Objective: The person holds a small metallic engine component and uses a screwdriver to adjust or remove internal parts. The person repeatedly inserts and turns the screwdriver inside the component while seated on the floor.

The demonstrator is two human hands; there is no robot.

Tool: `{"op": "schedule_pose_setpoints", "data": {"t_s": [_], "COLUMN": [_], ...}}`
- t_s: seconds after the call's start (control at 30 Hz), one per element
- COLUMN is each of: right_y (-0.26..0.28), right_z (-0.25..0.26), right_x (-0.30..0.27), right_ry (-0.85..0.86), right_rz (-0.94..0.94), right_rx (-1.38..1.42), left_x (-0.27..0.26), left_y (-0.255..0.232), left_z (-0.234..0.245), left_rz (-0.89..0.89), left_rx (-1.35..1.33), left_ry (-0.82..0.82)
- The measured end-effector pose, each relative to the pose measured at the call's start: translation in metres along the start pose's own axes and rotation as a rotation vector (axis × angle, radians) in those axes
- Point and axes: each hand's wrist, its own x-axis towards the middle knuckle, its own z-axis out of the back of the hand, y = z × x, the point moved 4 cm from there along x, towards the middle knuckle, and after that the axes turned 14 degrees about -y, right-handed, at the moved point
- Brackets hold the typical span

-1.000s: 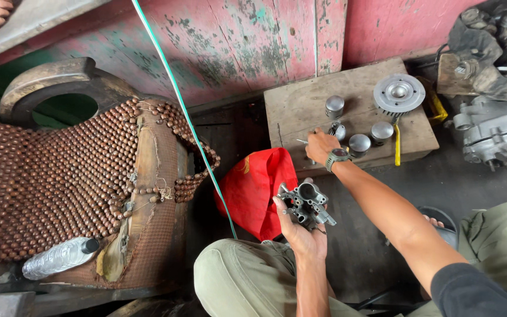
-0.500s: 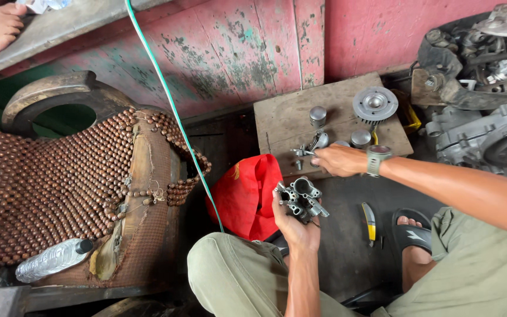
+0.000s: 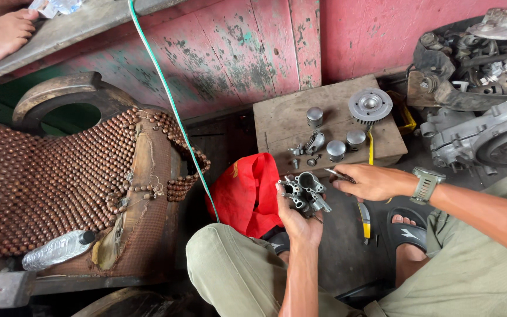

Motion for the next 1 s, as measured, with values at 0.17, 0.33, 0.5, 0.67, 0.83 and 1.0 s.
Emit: {"op": "schedule_pose_setpoints", "data": {"t_s": [0.17,0.33,0.5,0.67,0.83,1.0], "right_y": [0.017,0.016,0.01,0.016,0.002,0.01], "right_z": [-0.006,-0.023,-0.025,-0.021,-0.016,-0.009], "right_x": [-0.026,-0.026,-0.021,-0.036,-0.044,-0.054], "right_ry": [-0.038,-0.058,-0.067,-0.17,-0.306,-0.326], "right_rz": [-0.107,-0.118,-0.119,-0.148,-0.065,-0.085], "right_rx": [0.129,0.17,0.158,0.356,0.57,0.49], "left_x": [0.003,0.001,-0.005,-0.006,-0.01,-0.012], "left_y": [-0.01,-0.02,-0.024,-0.025,-0.023,-0.02], "left_z": [0.002,0.006,0.002,-0.002,-0.006,-0.012], "left_rz": [0.011,0.024,0.035,0.043,0.057,0.064], "left_rx": [-0.01,-0.057,-0.075,-0.091,-0.09,-0.054], "left_ry": [0.03,0.023,0.05,0.064,0.075,0.093]}}
